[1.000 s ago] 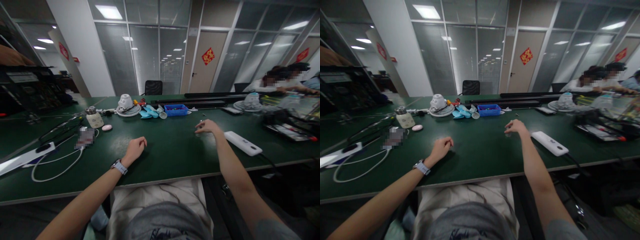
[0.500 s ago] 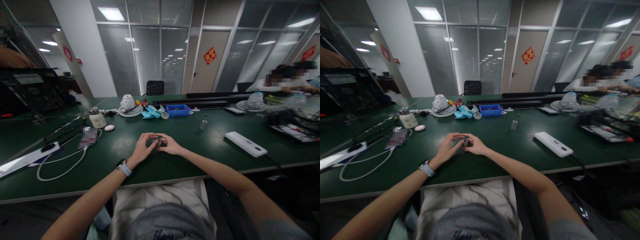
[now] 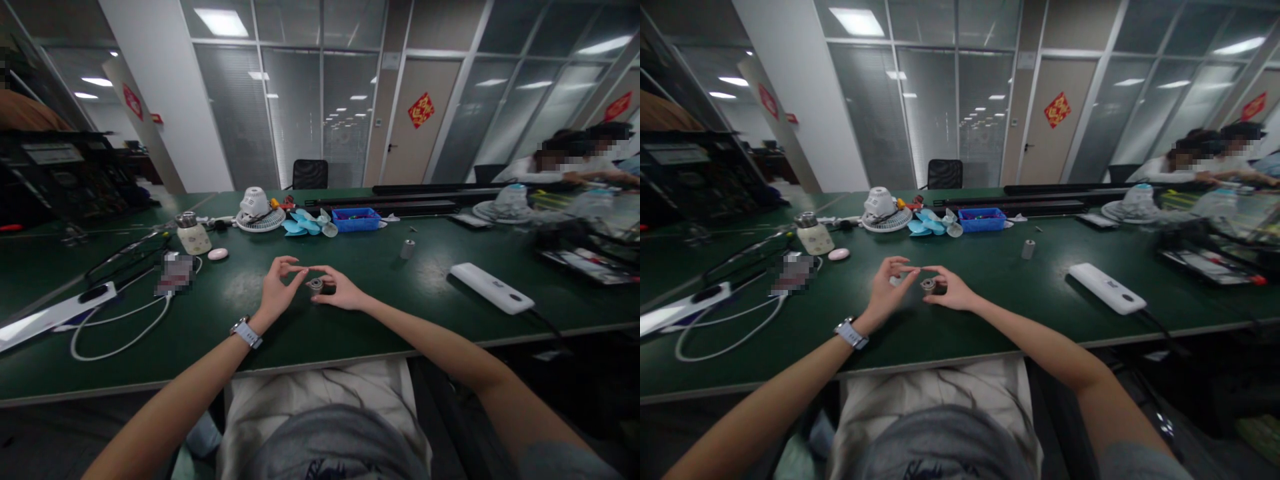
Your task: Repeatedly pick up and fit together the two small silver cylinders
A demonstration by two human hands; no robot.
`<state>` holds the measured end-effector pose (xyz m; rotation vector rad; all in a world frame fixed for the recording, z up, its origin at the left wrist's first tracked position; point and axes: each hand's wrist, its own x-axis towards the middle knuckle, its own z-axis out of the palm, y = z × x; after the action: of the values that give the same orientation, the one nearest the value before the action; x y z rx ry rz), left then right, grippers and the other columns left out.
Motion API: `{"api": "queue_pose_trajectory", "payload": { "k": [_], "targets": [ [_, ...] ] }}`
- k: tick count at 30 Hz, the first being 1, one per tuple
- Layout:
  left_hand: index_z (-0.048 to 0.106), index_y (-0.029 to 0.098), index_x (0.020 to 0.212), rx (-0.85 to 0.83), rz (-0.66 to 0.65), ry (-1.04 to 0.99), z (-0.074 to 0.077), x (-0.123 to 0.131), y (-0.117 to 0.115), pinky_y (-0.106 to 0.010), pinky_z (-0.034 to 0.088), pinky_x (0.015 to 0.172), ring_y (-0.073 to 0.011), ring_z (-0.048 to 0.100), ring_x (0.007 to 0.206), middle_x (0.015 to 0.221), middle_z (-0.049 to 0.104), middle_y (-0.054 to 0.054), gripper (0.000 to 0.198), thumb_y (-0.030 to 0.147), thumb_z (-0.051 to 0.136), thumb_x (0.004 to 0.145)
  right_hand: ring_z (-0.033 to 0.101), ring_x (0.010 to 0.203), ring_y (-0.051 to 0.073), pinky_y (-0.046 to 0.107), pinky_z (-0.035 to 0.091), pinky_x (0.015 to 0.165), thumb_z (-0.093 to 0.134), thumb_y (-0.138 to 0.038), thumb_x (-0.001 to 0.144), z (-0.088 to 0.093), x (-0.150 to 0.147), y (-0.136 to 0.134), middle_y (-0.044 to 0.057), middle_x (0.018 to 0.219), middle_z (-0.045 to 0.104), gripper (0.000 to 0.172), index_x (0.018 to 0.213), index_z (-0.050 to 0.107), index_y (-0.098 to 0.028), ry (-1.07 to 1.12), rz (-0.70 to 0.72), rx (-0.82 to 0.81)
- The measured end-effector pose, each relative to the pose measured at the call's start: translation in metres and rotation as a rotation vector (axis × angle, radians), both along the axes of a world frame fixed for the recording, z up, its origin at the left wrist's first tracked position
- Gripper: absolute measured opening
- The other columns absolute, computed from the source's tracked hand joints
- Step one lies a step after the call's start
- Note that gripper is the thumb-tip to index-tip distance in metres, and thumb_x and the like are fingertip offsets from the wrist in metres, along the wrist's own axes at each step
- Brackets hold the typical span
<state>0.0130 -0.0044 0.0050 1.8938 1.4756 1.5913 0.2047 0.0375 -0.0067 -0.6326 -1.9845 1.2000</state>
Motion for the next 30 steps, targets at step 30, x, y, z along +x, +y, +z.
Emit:
{"api": "queue_pose_trajectory", "payload": {
  "k": [30],
  "targets": [
    [0.055, 0.019, 0.107, -0.185, -0.019, 0.157, -0.007, -0.017, -0.003, -0.025, 0.04, 0.061, -0.014, 0.056, 0.055, 0.061, 0.061, 0.004, 0.033, 0.012, 0.037, 0.08, 0.064, 0.082, 0.023, 0.035, 0.049, 0.075, 0.081, -0.03, 0.065, 0.058, 0.236, 0.083, 0.008, 0.087, 0.07, 0.038, 0.1, 0.076, -0.018, -0.933, -0.963, 0.021]
  ]
}}
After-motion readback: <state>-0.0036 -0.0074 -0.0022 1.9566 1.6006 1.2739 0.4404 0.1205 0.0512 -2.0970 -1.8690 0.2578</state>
